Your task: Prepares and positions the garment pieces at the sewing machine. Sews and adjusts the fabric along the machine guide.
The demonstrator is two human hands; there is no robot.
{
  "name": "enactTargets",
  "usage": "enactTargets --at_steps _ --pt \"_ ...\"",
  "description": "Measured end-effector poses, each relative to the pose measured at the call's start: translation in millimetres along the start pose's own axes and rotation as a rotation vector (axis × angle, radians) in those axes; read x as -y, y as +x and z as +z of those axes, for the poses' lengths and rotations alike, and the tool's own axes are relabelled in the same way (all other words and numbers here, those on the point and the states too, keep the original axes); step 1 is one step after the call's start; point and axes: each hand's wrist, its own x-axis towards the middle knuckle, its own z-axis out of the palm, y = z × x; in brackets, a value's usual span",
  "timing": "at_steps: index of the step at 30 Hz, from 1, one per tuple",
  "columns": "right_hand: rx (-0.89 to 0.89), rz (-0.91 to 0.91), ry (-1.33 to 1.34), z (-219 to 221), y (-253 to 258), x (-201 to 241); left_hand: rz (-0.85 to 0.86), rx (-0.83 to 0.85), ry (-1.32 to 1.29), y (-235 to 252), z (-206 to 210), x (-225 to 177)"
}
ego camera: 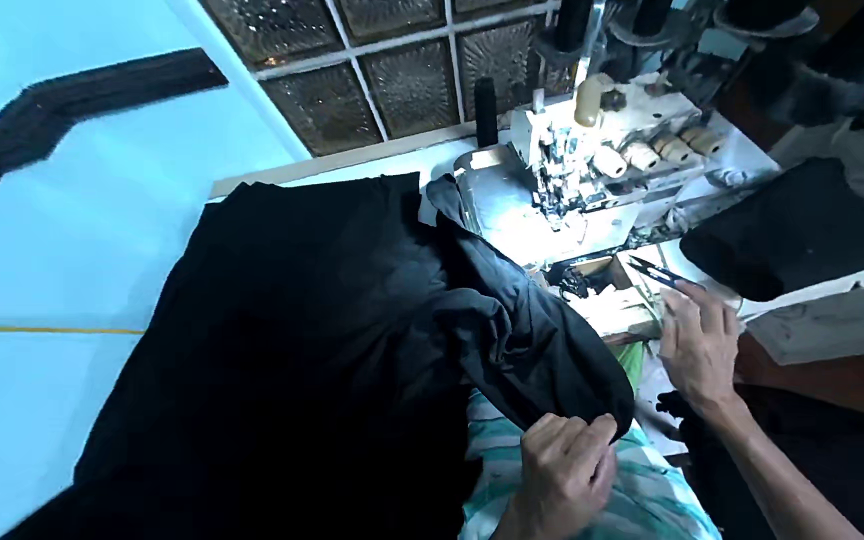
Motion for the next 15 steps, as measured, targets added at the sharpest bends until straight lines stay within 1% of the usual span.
enactTargets --at_steps 2,5,6,7,8,9,10,11,12,13,14,15 --pt "0.0 -0.058 0.112 1.3 -36.4 17.6 -0.009 -0.003 -0.015 -1.0 2.7 -2.7" --pt "0.111 -0.142 0.306 6.2 -81.9 52.9 -0.045 0.002 -0.047 1.6 6.1 -9.8" --pt "0.158 -0.14 0.357 5.6 -88.7 66.0 -0.055 0.012 -0.058 3.2 7.1 -13.4" --pt "0.245 -0.105 0.394 0.4 -89.7 79.2 -0.058 0.025 -0.066 4.7 8.3 -17.2" --pt "0.442 -0.017 0.44 -14.0 -82.3 92.9 -0.051 0.03 -0.071 6.0 9.9 -21.1" --pt "0.756 0.128 0.522 -34.8 -65.1 105.2 -0.04 0.037 -0.075 6.8 11.3 -25.0" --pt "0.997 0.223 0.59 -40.5 -57.4 109.9 -0.032 0.054 -0.075 6.7 11.8 -28.8" --pt "1.143 0.271 0.675 -29.5 -63.8 109.8 -0.023 0.071 -0.074 6.4 12.0 -32.2" --pt "1.27 0.363 0.745 -16.5 -68.5 116.5 -0.016 0.088 -0.079 5.9 11.7 -35.0" --pt "1.382 0.567 0.783 -2.9 -65.0 137.5 -0.009 0.099 -0.084 4.5 11.2 -36.5" --pt "1.442 0.852 0.764 12.7 -54.9 171.3 -0.002 0.107 -0.089 1.6 9.7 -36.6" --pt "1.502 1.028 0.718 27.7 -44.5 199.0 0.003 0.115 -0.092 -2.8 7.0 -35.6"
